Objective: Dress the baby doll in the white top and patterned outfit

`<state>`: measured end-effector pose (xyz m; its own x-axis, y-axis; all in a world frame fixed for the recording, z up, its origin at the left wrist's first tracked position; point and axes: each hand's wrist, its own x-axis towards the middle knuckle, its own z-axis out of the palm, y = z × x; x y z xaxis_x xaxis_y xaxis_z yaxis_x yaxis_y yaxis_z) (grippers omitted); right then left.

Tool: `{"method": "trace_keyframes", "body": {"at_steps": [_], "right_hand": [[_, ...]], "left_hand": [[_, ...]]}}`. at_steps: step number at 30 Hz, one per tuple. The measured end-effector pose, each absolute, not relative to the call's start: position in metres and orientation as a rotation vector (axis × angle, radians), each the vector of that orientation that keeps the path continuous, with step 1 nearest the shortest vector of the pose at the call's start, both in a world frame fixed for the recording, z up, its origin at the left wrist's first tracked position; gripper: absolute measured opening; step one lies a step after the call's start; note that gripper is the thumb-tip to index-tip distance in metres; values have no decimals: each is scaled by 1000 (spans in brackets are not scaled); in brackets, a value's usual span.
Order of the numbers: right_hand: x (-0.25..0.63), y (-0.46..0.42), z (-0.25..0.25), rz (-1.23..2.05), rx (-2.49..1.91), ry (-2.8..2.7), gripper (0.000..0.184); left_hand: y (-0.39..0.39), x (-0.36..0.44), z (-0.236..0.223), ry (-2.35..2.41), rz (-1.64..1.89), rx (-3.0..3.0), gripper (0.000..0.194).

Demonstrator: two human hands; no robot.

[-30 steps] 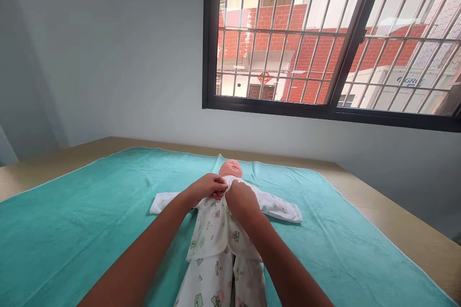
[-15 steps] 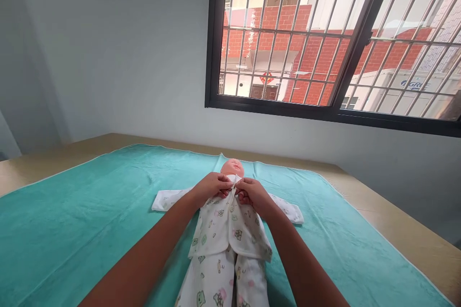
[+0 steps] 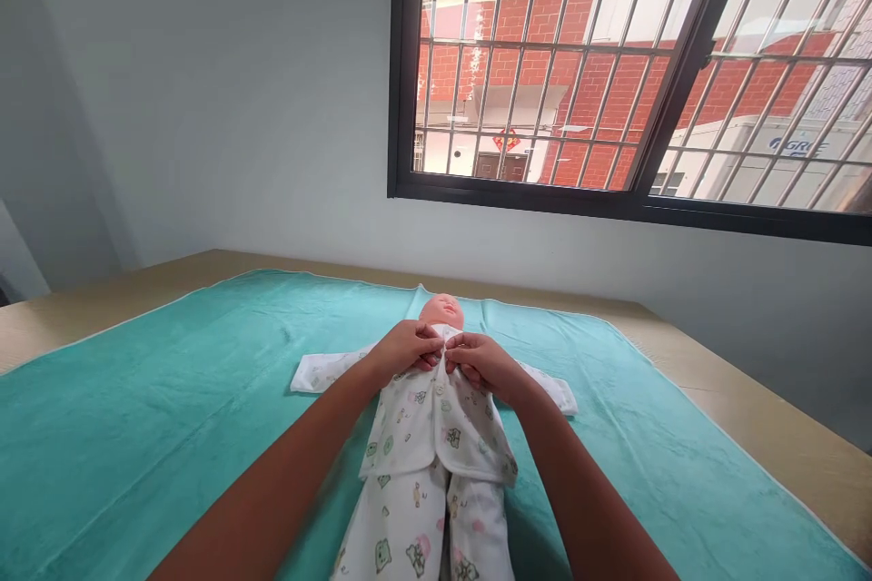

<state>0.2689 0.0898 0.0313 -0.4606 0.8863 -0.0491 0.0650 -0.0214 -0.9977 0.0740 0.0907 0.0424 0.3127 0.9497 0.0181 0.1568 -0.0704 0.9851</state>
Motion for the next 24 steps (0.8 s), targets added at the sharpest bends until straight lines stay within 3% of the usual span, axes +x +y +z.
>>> {"method": "trace_keyframes", "body": {"at_steps": [8, 24], "right_hand": [[266, 89, 34, 1437, -1054, -1752, 26], [266, 92, 26, 1457, -1054, -1623, 16]], "left_hand": [[90, 80, 41, 1138, 940, 1535, 24], [88, 73, 45, 1049, 918, 1488, 27]]}}
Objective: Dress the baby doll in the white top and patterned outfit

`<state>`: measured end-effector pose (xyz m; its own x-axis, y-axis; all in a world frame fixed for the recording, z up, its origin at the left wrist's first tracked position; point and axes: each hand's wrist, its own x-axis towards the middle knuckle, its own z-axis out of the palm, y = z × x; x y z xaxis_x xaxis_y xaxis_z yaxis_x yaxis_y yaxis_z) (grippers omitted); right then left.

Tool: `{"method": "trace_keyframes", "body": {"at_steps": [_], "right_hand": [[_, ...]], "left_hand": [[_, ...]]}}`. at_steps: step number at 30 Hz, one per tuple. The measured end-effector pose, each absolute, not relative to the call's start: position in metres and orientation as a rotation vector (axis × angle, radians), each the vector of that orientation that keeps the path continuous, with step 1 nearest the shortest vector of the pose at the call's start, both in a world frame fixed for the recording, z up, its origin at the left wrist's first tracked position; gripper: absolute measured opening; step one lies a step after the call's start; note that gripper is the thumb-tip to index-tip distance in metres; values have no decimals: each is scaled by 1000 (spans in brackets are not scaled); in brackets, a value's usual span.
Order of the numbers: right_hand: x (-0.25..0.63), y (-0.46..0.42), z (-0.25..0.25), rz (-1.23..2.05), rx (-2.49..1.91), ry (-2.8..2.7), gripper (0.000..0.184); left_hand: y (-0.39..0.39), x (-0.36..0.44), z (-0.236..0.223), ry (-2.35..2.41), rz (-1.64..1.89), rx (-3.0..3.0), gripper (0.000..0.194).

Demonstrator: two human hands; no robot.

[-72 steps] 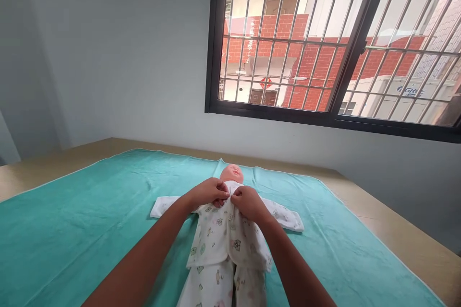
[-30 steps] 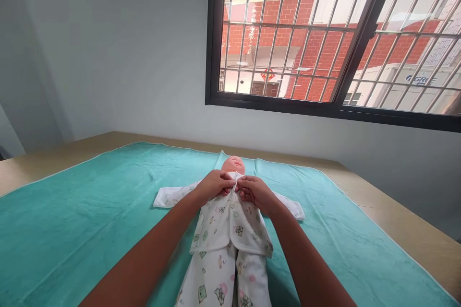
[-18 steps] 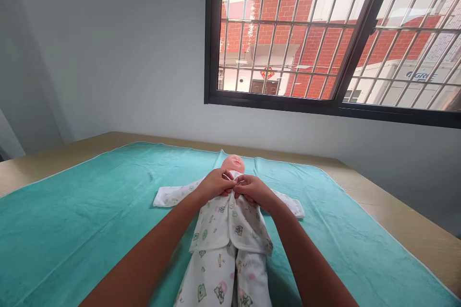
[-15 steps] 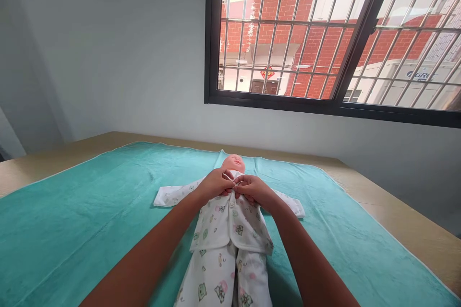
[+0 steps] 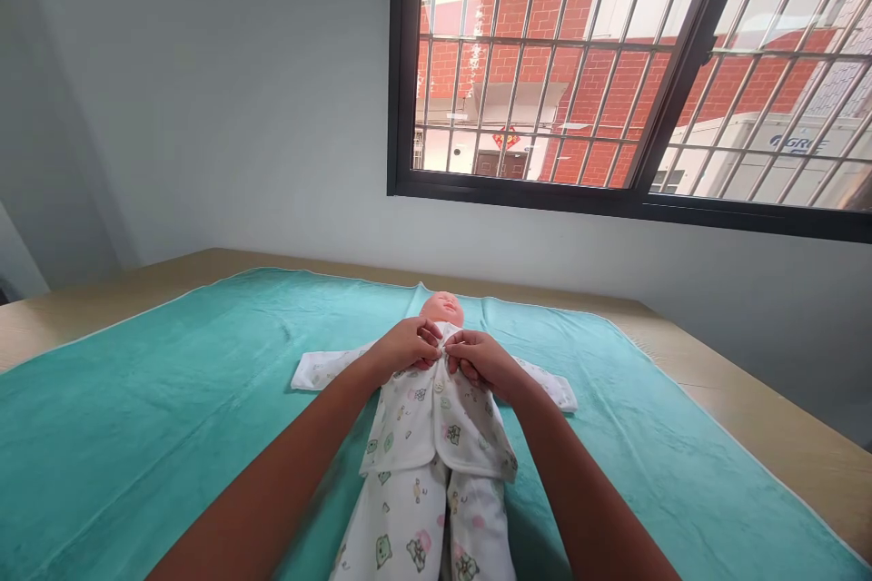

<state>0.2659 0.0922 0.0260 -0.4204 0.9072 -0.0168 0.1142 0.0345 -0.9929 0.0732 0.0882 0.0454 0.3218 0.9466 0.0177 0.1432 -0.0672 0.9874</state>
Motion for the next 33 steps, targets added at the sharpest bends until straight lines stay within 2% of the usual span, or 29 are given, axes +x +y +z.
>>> {"method": "trace_keyframes", "body": {"at_steps": [5, 11, 15, 22, 28, 33], "right_hand": [[260, 90, 29, 1228, -1212, -1706, 17], [247, 98, 21, 731, -1320, -1635, 16], [239, 98, 19, 482, -1364, -1708, 17], [223, 112, 35, 374, -1569, -1911, 39], [216, 123, 46, 314, -1690, -2005, 18], [207, 117, 50, 303, -1752, -2017, 16]], "left_hand": [[90, 81, 38, 1198, 1059, 1531, 15], [101, 87, 22, 1316, 1362, 1672, 24], [110, 83, 13, 1325, 1382, 1760, 24], [118, 77, 10, 1273, 1288, 1741, 16], [121, 73, 3, 1238, 1289, 1581, 24], [117, 73, 6, 1202, 1290, 1529, 26]]}}
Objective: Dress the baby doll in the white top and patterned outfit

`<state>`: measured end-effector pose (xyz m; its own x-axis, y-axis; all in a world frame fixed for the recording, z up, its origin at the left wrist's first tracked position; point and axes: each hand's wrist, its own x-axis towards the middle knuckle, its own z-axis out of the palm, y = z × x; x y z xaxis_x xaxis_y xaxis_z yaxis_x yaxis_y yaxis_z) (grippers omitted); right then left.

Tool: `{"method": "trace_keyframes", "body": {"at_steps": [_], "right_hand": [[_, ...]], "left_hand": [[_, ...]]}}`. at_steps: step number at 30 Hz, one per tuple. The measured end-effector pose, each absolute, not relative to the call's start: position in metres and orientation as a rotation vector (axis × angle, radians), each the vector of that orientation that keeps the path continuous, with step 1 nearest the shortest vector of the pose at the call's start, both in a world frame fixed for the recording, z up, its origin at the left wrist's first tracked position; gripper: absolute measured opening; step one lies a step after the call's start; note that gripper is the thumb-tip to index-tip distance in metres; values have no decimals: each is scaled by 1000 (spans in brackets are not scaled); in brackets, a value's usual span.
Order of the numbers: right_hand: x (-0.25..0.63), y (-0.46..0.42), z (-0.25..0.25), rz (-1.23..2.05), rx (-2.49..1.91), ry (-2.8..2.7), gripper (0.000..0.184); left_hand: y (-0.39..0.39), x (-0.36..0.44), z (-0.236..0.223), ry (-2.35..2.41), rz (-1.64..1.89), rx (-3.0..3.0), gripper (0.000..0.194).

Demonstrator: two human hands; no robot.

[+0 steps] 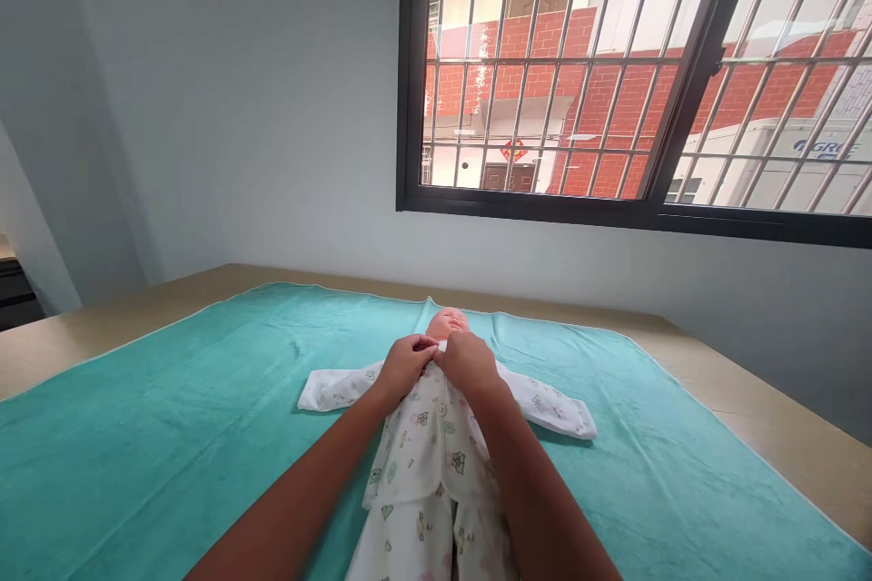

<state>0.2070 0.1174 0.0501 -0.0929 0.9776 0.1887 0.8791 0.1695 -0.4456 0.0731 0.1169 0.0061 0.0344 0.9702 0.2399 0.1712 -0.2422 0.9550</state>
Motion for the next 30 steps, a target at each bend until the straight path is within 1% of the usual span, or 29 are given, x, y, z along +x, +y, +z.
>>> {"method": "trace_keyframes", "body": {"at_steps": [7, 12, 17, 21, 25, 30], "right_hand": [[206, 117, 51, 323, -1743, -1995, 10], [216, 128, 44, 399, -1697, -1912, 22], [226, 136, 39, 595, -1611, -1798, 31], [225, 139, 36, 872, -1470, -1653, 20], [225, 140, 33, 1105, -1321, -1520, 9], [234, 138, 34, 1311, -1187, -1428, 6]], "left_hand": [[118, 73, 5, 1205, 1295, 1500, 27], [120, 72, 4, 1192, 1291, 1455, 25], [119, 72, 7, 1155, 1278, 1381, 29], [115, 73, 13, 1129, 1295, 1345, 33], [109, 76, 19, 1107, 1296, 1332, 31], [105, 76, 24, 1095, 1274, 1279, 30]]}}
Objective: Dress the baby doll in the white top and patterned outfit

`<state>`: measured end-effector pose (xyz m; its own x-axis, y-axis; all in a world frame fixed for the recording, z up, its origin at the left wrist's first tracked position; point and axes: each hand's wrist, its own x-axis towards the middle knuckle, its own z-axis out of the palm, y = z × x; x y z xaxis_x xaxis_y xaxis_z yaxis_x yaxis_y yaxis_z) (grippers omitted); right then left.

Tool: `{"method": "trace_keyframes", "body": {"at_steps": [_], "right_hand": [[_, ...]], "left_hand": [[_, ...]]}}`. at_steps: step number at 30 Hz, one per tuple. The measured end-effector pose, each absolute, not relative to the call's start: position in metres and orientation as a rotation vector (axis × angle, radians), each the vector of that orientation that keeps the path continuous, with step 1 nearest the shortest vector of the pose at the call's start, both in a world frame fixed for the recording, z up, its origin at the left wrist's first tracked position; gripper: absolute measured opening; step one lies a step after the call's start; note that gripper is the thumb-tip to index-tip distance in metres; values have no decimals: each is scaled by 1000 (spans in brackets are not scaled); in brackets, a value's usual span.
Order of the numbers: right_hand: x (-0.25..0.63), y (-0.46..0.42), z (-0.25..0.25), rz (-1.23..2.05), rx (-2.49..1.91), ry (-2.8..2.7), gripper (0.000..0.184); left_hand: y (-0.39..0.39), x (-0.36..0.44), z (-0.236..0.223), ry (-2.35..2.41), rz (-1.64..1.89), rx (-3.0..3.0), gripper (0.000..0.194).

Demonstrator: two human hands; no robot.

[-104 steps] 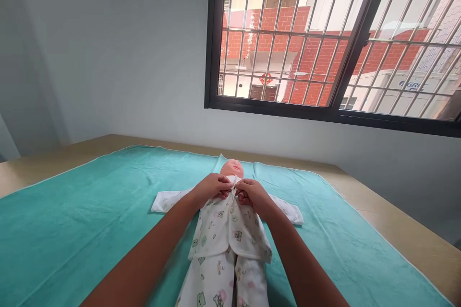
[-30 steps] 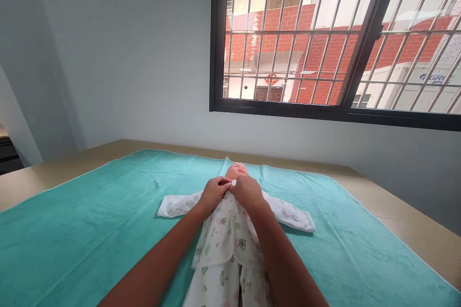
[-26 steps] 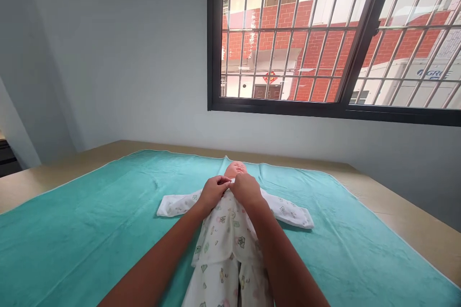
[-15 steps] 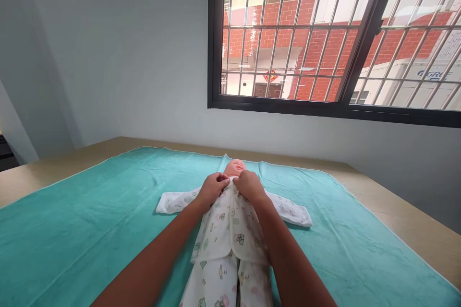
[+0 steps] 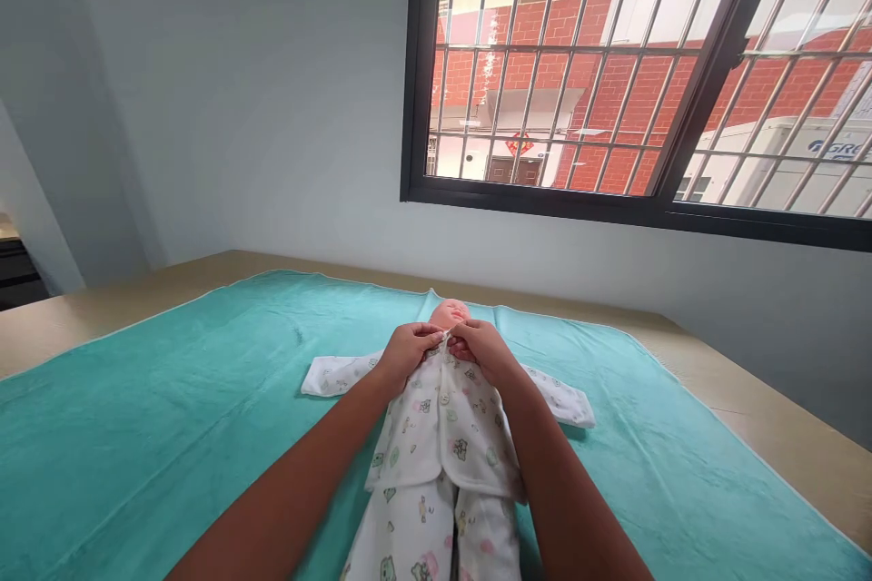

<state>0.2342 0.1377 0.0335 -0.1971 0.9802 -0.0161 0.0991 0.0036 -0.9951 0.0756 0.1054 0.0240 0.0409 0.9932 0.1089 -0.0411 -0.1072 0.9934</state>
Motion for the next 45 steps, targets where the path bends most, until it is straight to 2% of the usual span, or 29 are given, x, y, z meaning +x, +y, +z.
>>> {"method": "trace_keyframes", "body": {"at_steps": [5, 12, 19, 28, 33, 36, 45], "right_hand": [[241, 134, 36, 1427, -1098, -1401, 6], [242, 135, 34, 1480, -1048, -1367, 11], [244, 140, 27, 1483, -1046, -1341, 27], [249, 139, 27, 1536, -1000, -1361, 16], [250, 140, 27, 1565, -968, -1365, 7], [249, 140, 26, 1567, -953, -1386, 8], [247, 137, 29, 1525, -963, -1465, 15]], "left_hand": [[106, 75, 24, 1077, 1290, 1251, 32], [109, 82, 24, 1040, 1299, 1219, 25], [120, 79, 20, 986, 1242, 1139, 25], [119, 80, 19, 995, 1227, 1219, 26], [110, 84, 26, 1044, 1227, 1293, 36], [108, 86, 28, 1084, 1214, 1338, 40], [118, 88, 15, 1257, 1254, 1411, 19]]}}
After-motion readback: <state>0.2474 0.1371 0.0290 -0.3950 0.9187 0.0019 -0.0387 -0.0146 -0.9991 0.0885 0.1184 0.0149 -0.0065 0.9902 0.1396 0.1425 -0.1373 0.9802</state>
